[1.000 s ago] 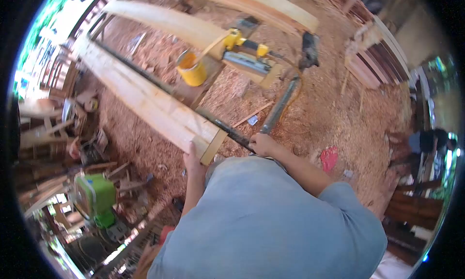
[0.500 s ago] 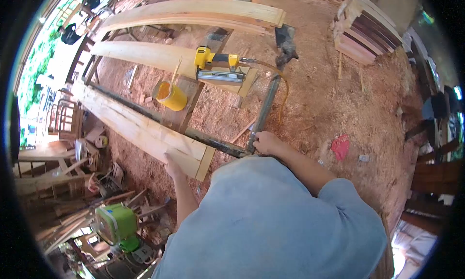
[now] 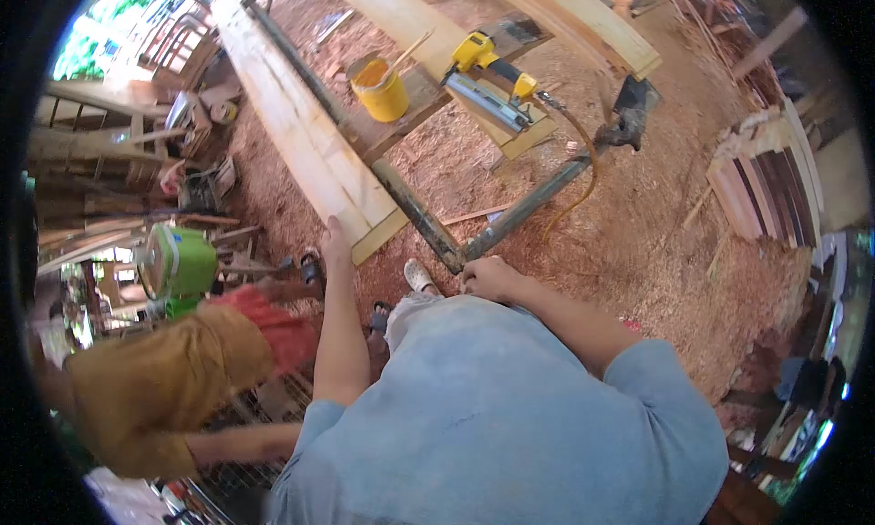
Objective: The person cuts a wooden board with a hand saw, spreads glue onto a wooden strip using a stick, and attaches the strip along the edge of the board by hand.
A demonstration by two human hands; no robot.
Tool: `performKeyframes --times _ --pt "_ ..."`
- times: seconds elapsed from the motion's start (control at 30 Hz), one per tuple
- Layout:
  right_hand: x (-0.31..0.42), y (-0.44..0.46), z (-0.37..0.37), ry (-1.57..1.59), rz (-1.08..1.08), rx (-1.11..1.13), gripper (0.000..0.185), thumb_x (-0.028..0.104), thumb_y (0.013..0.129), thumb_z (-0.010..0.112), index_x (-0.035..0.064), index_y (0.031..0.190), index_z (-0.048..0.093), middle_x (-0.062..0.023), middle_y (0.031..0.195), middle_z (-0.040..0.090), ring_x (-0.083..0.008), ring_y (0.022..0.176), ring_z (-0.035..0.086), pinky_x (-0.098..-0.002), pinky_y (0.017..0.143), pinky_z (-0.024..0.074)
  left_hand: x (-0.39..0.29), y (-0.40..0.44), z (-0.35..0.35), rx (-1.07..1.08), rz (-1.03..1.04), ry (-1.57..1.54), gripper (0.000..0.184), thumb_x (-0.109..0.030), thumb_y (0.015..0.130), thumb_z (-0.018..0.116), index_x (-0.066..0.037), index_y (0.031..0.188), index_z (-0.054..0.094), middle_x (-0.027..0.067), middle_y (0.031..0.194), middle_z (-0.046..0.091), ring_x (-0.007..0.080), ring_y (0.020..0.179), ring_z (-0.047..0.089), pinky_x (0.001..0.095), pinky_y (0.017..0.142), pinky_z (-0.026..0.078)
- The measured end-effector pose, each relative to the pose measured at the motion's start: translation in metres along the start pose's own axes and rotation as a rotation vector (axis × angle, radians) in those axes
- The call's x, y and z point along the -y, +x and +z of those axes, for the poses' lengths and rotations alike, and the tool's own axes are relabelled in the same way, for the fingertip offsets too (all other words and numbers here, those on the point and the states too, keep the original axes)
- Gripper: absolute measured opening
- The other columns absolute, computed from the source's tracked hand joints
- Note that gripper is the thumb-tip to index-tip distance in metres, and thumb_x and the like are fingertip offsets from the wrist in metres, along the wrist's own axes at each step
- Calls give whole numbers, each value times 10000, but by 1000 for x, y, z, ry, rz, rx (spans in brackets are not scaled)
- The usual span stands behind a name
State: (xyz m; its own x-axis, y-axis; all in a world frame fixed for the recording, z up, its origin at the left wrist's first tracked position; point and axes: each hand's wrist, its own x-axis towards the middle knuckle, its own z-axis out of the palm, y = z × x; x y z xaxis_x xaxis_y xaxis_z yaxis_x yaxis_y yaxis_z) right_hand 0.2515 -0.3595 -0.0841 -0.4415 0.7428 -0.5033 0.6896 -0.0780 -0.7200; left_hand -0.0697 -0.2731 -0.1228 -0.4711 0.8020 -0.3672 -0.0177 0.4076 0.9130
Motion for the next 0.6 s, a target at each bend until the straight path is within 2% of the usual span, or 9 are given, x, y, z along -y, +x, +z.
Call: performKeyframes --times 0.1,0.17,0.3,0.33,0.4,0.5,0.53,0.57,0.6 --pt "31 -6 -16 5 -35 104 304 313 904 665 21 953 734 -178 882 731 -293 857 715 -407 772 546 0 -13 -3 -75 32 119 555 -404 1073 442 101 1224 615 169 1127 687 234 1036 630 363 910 488" --pt "63 -18 -34 331 -173 176 292 301 915 669 16 871 718 -117 740 682 -204 704 655 -350 720 530 13 -11 -7 -24 16 93 561 -408 1071 443 106 1219 614 184 1141 685 248 1041 627 363 910 483" --pt "124 -57 -72 973 -794 370 406 266 944 660 61 609 558 -43 623 551 -199 597 545 -426 855 507 25 -11 -13 -83 -13 228 538 -397 1076 442 92 1208 621 173 1149 682 236 1059 621 367 917 481" --pt "146 -72 -82 1160 -964 451 469 311 939 687 86 568 509 -36 607 532 -203 598 549 -506 938 472 34 -10 -16 -11 -17 94 545 -401 1076 442 96 1211 618 171 1158 679 236 1061 621 369 922 481" --pt "188 -92 -102 1320 -1418 564 552 450 917 709 94 558 488 -45 599 511 -246 560 513 -474 917 479 42 -15 -23 77 -71 -77 556 -403 1076 446 109 1214 612 164 1170 677 234 1058 625 365 924 482" --pt "241 -114 -114 1390 -1746 535 543 466 924 701 96 576 509 -42 581 470 -243 516 464 -450 856 490 42 -20 -35 161 -118 -66 548 -406 1064 485 115 1156 627 138 1127 682 202 1032 626 332 906 486" --pt "258 -119 -114 1538 -1834 602 563 497 944 663 115 581 463 -44 643 463 -214 507 432 -494 713 499 49 -15 -42 145 -85 35 538 -419 1048 523 104 1077 645 120 1039 683 179 934 622 336 823 499" --pt "269 -123 -111 1681 -1925 671 582 527 963 624 135 587 417 -46 706 457 -185 497 399 -539 570 509 61 1 -53 135 -116 151 512 -383 1039 554 104 1187 607 137 1090 697 202 909 674 336 767 546" --pt "276 -126 -105 1650 -1933 628 582 527 963 624 135 587 417 -46 706 457 -185 497 399 -539 570 509 47 -8 -50 102 -75 79 461 -342 1017 609 107 1120 631 120 1044 693 176 856 664 318 702 539"
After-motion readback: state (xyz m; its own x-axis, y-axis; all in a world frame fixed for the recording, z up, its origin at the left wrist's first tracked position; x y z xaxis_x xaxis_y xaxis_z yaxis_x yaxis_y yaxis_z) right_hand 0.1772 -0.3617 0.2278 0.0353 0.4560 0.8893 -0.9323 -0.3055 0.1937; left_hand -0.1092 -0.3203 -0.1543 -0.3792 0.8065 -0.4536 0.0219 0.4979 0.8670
